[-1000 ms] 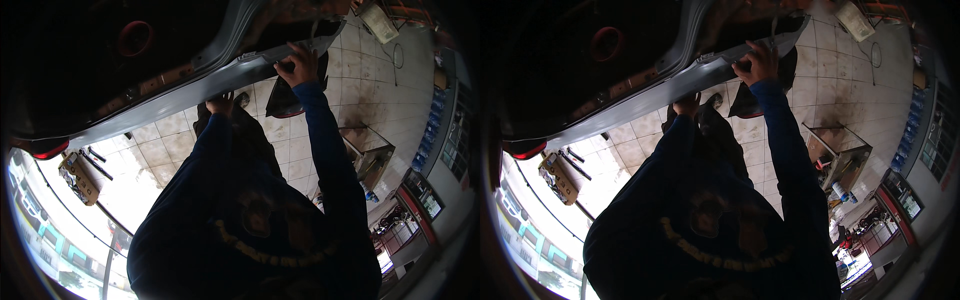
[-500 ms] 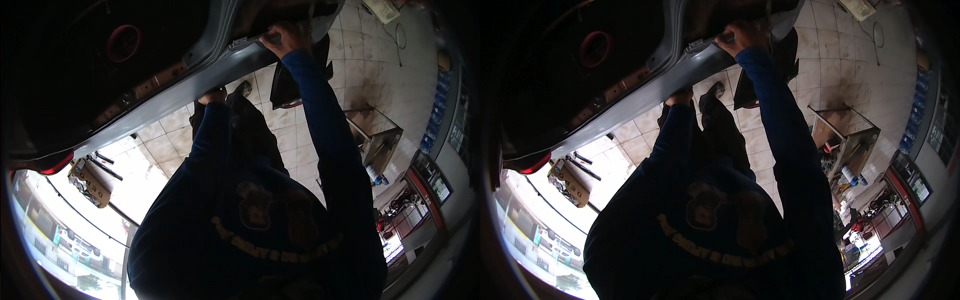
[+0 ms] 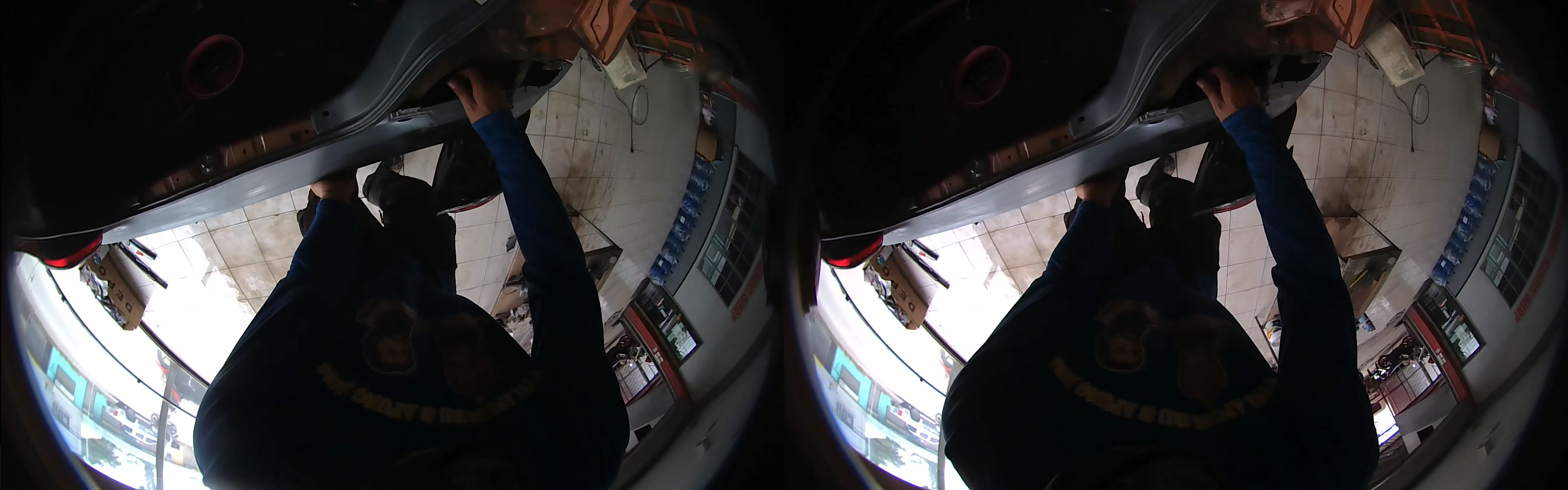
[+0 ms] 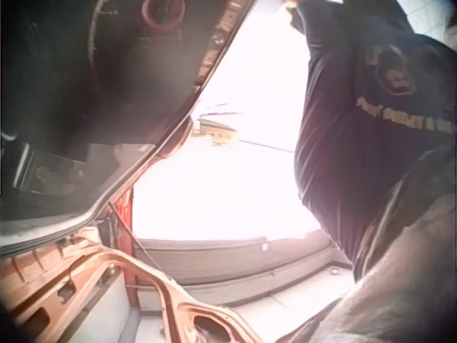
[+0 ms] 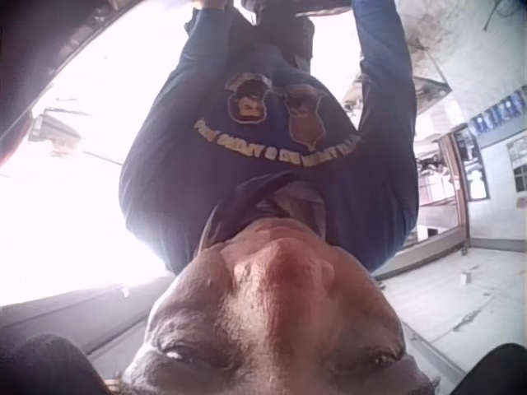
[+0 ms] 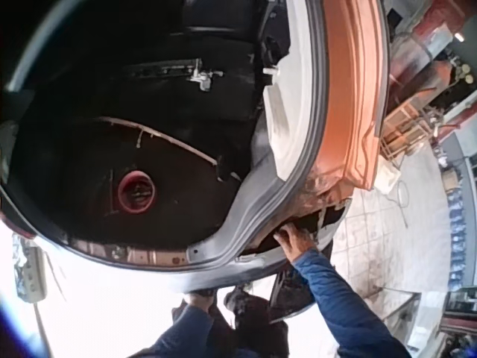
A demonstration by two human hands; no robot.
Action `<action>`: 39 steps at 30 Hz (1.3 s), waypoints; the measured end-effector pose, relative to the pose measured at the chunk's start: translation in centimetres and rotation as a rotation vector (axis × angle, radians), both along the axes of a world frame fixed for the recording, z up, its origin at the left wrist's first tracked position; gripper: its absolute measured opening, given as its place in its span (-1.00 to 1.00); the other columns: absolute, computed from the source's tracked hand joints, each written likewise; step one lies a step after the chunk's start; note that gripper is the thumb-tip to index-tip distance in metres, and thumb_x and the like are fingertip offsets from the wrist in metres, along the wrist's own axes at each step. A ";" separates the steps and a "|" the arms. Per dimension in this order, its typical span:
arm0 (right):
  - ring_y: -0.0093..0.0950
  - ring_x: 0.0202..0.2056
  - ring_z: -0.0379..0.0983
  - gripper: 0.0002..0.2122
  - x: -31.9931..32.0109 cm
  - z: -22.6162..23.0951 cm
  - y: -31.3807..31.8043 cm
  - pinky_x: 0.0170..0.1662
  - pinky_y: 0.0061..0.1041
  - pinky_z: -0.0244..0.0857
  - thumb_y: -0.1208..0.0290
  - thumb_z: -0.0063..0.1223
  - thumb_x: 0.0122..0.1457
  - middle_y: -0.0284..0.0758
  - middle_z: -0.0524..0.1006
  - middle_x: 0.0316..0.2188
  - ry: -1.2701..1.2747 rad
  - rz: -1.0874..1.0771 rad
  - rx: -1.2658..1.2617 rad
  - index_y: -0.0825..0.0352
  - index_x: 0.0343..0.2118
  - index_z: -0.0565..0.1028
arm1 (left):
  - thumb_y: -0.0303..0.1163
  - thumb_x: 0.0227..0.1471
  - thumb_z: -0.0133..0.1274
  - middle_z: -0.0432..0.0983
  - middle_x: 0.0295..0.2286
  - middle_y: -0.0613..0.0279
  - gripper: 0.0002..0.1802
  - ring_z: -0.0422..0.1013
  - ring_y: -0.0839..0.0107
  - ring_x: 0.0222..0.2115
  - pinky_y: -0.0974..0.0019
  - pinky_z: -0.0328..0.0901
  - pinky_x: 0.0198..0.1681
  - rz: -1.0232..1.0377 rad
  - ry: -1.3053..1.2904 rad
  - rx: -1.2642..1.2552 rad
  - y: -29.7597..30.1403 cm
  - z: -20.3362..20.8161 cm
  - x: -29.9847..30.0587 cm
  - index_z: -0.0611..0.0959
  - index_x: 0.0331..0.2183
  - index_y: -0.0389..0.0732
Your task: The person works on the rear trunk area of a car, using a screwdriver to remove and reattach components around the trunk lid and taillight. They manipulate the trunk lid, taillight assembly, and internal trim pieces, repeatedly tightening and adjusting fasteners.
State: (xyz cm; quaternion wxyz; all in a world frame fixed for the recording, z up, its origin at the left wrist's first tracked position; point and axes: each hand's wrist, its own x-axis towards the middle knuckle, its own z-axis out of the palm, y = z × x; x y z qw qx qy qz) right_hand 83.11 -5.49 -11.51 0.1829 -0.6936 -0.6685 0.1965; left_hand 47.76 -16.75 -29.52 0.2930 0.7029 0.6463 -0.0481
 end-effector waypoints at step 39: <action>-0.36 -0.24 0.60 -0.33 0.2 1.8 1.0 -0.13 -0.37 0.44 -0.16 0.49 -0.15 -0.17 0.66 -0.26 0.132 0.414 -0.452 0.37 -0.15 0.61 | -0.37 0.09 0.17 0.67 -0.35 0.06 -0.75 0.58 0.19 -0.52 0.23 0.45 -0.36 0.981 -0.640 0.374 -0.9 22.2 21.3 0.68 -0.17 -0.24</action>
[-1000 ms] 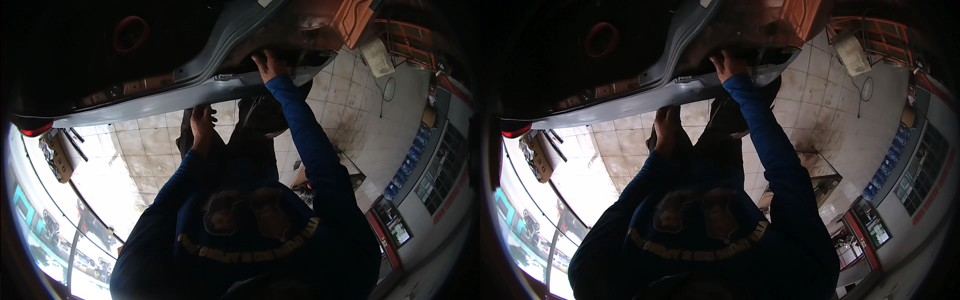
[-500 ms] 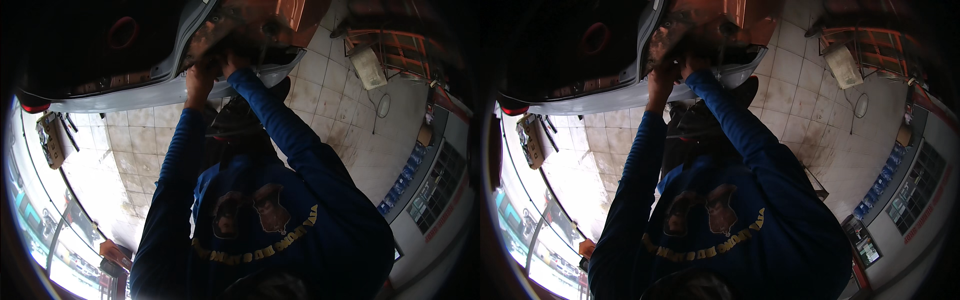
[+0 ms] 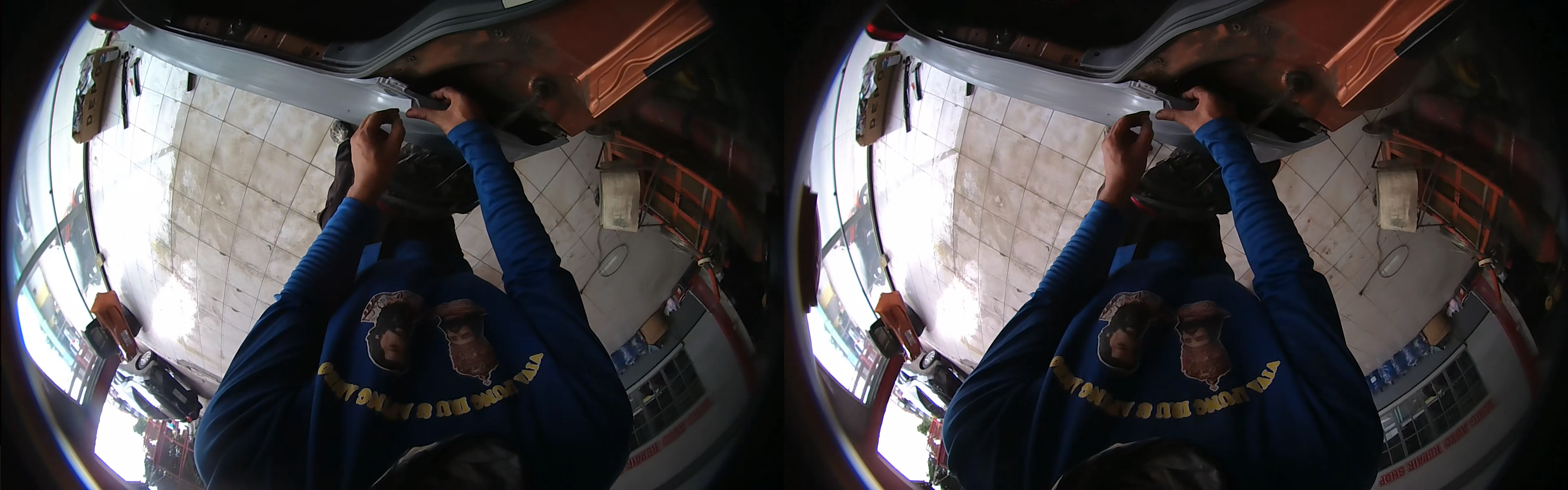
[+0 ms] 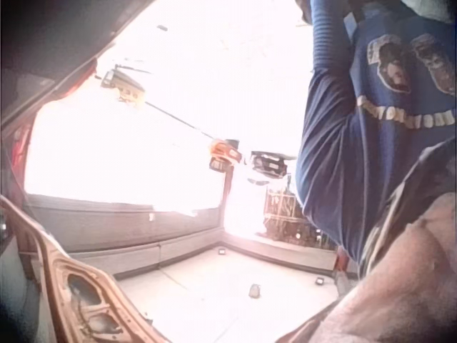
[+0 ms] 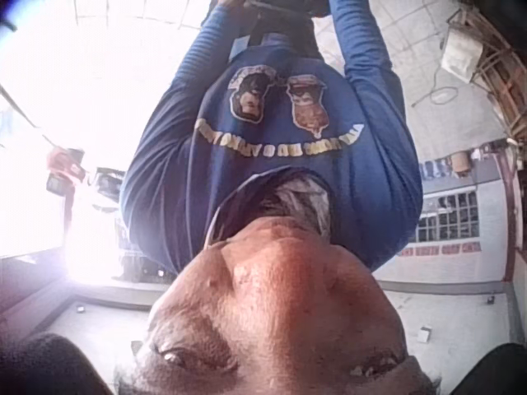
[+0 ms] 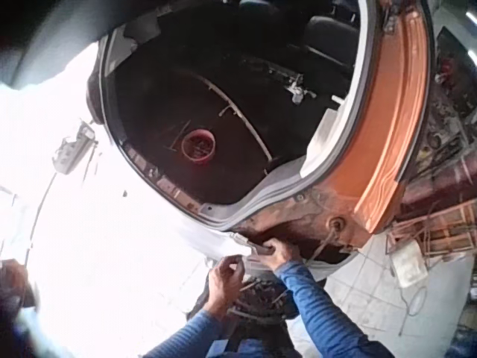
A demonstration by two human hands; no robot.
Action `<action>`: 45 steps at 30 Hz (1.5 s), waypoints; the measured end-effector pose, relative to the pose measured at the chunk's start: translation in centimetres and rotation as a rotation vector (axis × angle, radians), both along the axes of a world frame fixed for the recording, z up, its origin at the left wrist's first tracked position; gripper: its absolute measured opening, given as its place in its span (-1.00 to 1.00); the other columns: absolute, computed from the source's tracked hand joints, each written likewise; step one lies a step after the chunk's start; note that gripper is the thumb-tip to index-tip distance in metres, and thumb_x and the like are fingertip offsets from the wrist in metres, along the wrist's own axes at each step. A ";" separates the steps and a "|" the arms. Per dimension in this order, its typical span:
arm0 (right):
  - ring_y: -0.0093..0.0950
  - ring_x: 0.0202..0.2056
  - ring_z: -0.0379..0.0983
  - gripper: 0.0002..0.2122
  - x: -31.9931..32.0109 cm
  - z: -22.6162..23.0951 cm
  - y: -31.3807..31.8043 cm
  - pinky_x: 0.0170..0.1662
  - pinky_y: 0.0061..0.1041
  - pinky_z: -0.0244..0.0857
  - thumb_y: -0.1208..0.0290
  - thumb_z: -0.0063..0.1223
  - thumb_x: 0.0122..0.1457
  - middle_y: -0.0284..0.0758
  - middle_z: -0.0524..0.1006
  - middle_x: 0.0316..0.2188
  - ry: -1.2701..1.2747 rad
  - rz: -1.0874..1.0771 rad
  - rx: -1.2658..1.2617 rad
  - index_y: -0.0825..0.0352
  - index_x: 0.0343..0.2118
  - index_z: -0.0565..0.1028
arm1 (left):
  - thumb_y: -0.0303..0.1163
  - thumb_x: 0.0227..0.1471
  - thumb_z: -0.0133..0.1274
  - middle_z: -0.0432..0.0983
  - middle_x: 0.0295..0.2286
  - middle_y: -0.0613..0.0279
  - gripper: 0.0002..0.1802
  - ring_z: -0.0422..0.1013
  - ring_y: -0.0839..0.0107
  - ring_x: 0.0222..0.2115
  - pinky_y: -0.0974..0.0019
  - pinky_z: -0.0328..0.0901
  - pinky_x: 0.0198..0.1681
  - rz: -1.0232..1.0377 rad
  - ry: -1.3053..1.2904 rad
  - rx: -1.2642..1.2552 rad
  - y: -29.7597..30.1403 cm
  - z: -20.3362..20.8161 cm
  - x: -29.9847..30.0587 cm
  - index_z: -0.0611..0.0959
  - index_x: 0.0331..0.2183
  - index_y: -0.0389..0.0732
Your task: The person works on the rear trunk area of a car, using a screwdriver to remove and reattach components around the trunk lid and taillight. They manipulate the trunk lid, taillight assembly, and internal trim pieces, repeatedly tightening and adjusting fasteners.
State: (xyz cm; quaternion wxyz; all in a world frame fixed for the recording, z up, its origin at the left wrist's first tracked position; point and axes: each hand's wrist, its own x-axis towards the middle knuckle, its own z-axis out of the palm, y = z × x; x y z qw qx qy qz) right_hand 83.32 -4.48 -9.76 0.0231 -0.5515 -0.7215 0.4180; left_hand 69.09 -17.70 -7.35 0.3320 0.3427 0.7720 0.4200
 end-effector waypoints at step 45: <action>-0.24 -0.21 0.61 -0.65 -0.6 0.0 0.3 -0.10 -0.25 0.46 0.04 0.41 -0.06 -0.23 0.66 -0.27 0.042 -0.119 0.040 0.18 -0.30 0.69 | 0.04 0.24 -0.20 0.45 0.03 0.09 -0.40 0.37 0.10 0.09 -0.08 0.32 0.15 0.888 -1.235 -0.084 1.9 -21.3 2.0 0.52 0.09 -0.17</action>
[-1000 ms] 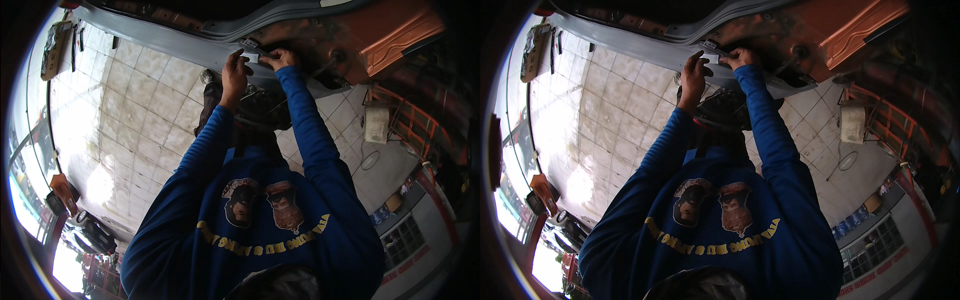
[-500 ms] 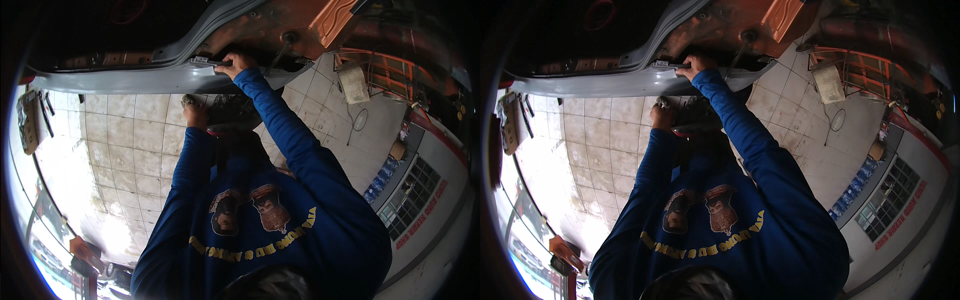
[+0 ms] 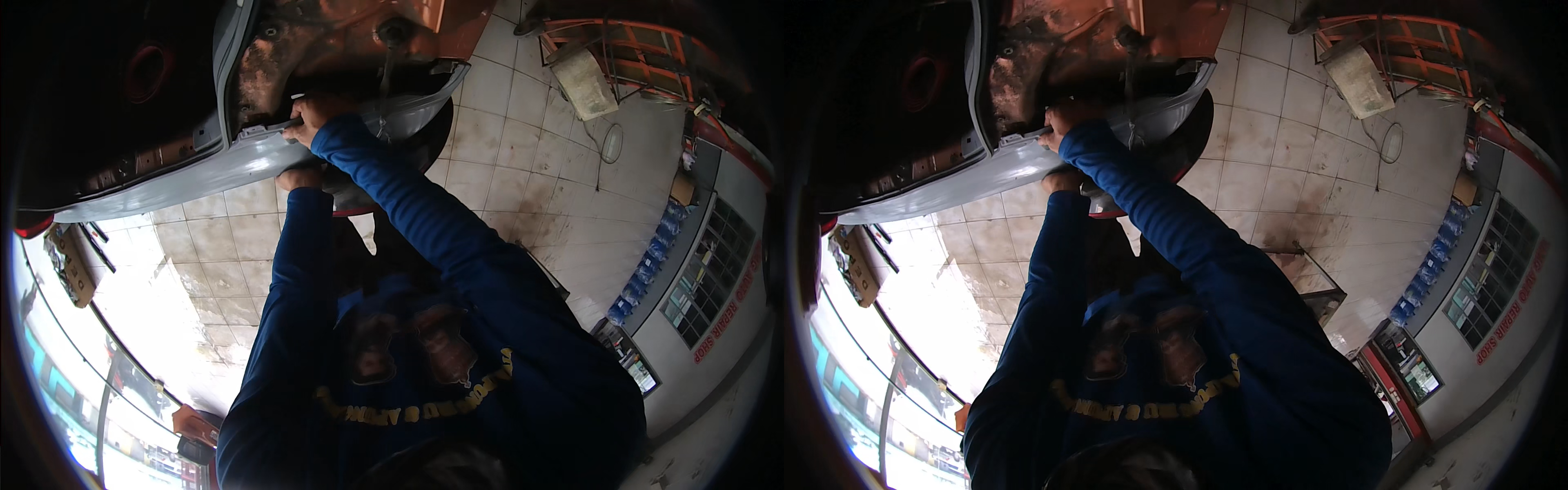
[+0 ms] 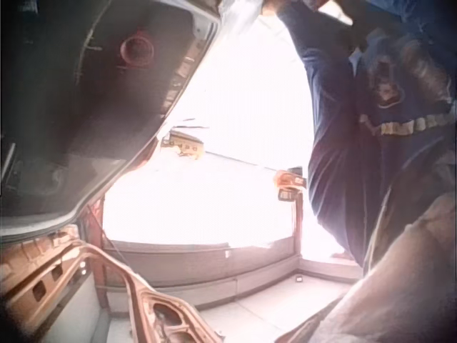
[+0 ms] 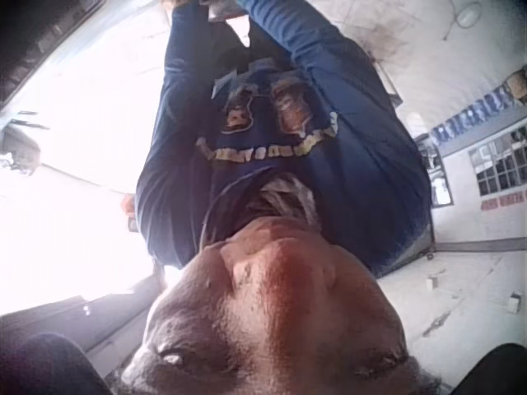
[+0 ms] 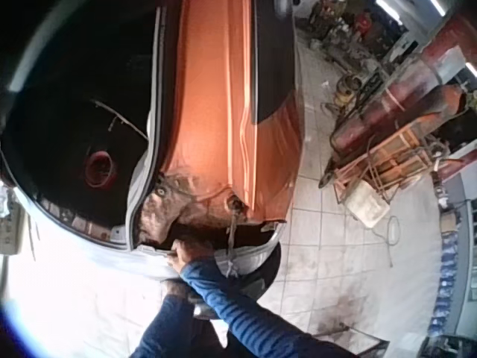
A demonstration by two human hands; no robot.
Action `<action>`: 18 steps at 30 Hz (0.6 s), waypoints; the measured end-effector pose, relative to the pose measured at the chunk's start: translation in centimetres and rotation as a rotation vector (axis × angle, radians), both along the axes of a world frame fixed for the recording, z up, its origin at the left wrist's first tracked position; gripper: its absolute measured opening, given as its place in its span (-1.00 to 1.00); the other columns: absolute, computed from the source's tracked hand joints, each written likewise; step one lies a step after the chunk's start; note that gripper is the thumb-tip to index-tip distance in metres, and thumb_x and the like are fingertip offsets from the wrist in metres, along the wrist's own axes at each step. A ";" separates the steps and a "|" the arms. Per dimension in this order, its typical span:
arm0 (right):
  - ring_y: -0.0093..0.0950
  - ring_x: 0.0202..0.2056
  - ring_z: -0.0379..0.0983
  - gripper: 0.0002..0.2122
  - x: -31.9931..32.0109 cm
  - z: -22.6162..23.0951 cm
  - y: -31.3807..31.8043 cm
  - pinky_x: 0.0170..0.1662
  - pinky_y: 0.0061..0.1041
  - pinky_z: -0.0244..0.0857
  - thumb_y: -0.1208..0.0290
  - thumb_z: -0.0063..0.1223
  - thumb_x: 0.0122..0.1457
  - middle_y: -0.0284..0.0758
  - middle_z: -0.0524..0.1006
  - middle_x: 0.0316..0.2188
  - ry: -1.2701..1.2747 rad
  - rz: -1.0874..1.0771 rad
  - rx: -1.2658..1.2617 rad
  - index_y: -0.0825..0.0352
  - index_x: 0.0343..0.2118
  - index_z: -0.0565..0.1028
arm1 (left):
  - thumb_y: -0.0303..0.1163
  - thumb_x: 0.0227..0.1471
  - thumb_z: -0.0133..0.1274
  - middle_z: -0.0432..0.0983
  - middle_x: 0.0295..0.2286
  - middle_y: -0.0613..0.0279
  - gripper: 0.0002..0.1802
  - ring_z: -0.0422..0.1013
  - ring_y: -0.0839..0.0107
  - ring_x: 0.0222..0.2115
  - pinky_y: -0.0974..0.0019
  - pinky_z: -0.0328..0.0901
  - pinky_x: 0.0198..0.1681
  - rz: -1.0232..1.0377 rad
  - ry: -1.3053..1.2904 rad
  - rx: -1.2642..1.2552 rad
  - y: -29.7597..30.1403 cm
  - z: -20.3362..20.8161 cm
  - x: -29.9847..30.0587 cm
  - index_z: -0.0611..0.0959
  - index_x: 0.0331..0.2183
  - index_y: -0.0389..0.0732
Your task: The person works on the rear trunk area of a car, using a screwdriver to remove and reattach components around the trunk lid and taillight. They manipulate the trunk lid, taillight assembly, and internal trim pieces, repeatedly tightening and adjusting fasteners.
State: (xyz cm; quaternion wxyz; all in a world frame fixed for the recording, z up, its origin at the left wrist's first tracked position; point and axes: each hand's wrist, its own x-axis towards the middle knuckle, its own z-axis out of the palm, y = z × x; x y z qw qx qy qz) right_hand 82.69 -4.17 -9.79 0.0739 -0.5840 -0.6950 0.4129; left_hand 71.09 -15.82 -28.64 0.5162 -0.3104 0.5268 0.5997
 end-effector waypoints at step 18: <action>-0.35 0.09 0.43 -0.65 28.2 -5.2 -1.2 0.21 -0.37 0.25 0.37 0.17 0.22 -0.24 0.50 0.03 0.485 -0.605 0.572 0.33 0.05 0.49 | -0.09 0.25 -0.18 0.52 -0.10 0.12 -0.50 0.44 0.23 -0.07 0.08 0.39 -0.02 -0.137 0.085 -0.085 0.0 -0.3 0.5 0.56 0.03 -0.21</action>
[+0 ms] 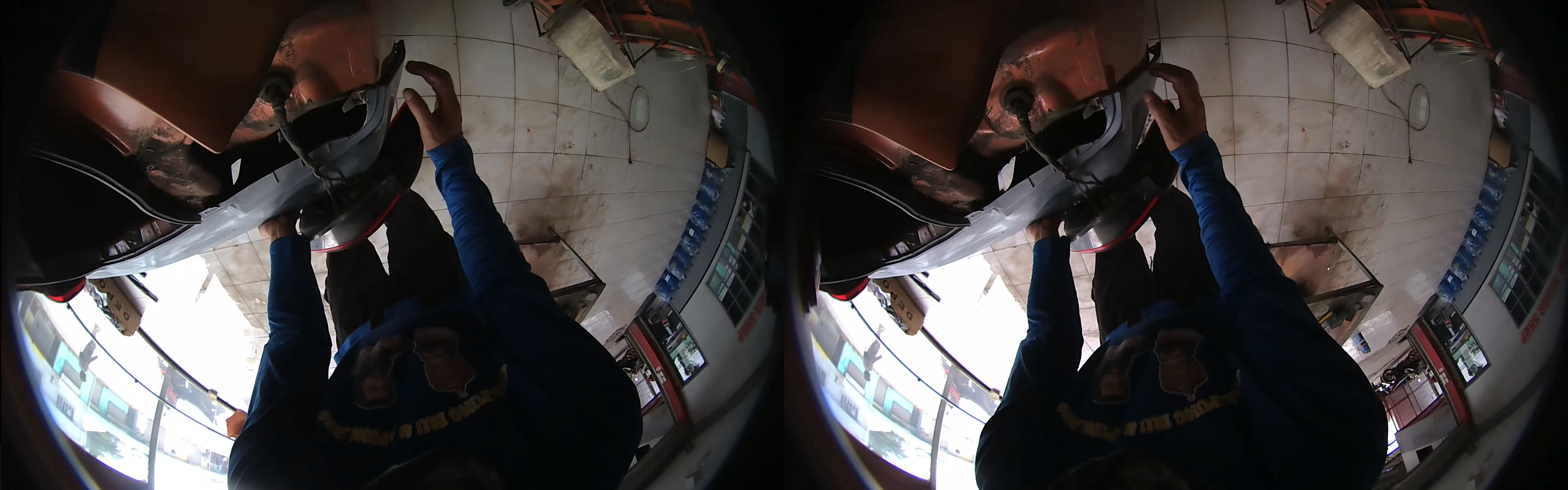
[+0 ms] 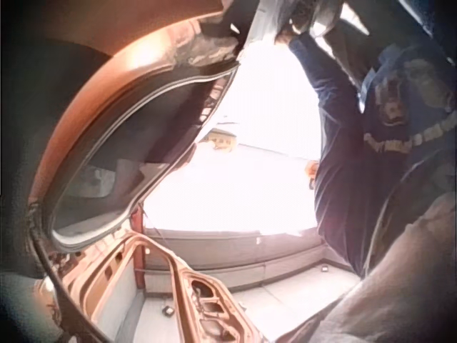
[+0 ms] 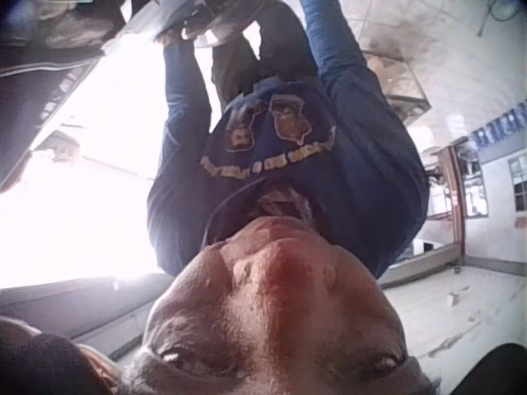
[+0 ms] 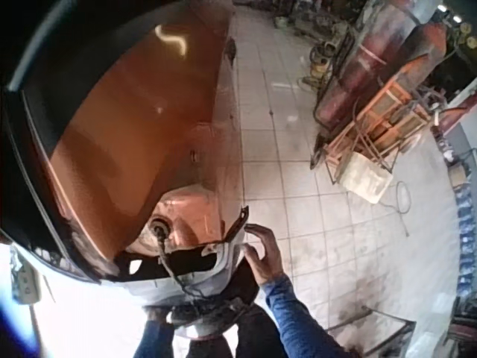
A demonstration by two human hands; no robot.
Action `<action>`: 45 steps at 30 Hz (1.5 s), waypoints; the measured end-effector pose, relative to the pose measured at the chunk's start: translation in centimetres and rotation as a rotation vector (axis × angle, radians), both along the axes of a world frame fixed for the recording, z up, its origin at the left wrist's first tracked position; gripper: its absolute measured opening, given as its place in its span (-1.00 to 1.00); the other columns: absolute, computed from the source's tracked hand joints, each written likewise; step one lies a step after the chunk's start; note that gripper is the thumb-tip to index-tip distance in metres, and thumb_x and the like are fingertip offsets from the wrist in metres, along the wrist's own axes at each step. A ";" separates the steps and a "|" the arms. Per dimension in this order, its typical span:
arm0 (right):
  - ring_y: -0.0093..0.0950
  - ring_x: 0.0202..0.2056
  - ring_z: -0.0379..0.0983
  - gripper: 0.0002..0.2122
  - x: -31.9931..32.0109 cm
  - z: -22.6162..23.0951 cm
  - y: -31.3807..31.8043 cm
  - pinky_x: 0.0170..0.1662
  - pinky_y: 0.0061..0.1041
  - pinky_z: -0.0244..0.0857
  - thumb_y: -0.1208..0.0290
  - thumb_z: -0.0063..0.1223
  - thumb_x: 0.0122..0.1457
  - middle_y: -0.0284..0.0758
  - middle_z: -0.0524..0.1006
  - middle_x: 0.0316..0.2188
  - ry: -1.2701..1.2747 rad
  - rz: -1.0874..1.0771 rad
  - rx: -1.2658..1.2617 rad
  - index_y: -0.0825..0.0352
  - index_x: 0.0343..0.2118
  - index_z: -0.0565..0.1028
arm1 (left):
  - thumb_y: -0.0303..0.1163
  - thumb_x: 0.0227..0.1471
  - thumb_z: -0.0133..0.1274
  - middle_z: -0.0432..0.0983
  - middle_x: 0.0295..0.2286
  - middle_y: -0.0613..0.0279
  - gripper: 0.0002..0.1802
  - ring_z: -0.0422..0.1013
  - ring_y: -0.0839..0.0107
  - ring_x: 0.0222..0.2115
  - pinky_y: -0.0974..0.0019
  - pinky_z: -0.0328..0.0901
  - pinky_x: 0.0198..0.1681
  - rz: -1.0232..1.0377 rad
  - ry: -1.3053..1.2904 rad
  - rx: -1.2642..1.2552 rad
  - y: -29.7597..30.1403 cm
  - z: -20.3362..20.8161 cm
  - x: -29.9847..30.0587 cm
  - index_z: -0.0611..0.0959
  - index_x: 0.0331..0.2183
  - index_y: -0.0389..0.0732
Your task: The person works on the rear trunk area of a car, using a screwdriver to remove and reattach components around the trunk lid and taillight. They manipulate the trunk lid, taillight assembly, and internal trim pieces, repeatedly tightening and adjusting fasteners.
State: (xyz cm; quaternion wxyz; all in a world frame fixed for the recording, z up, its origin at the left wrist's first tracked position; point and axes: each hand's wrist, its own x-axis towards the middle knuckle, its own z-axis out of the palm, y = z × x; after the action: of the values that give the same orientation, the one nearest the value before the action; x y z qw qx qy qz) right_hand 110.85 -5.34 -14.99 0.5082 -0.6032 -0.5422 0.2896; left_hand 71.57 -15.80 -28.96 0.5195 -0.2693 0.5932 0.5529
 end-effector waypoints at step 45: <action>-0.42 0.17 0.35 -0.42 0.2 0.4 3.0 0.32 -0.29 0.20 0.53 0.47 -0.09 -0.35 0.40 0.05 0.153 0.298 -0.314 0.28 0.04 0.45 | -0.03 0.12 0.17 0.60 -0.18 0.01 -0.54 0.59 0.07 -0.19 0.05 0.49 -0.18 -1.765 1.301 0.528 11.6 21.7 19.2 0.66 -0.06 -0.12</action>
State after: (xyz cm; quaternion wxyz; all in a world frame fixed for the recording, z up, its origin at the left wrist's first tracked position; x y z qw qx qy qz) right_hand 111.02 -2.36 -14.64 0.3994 -0.5644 -0.5334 0.4873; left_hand 90.74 -4.17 -7.27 0.3615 0.7020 0.5984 0.1356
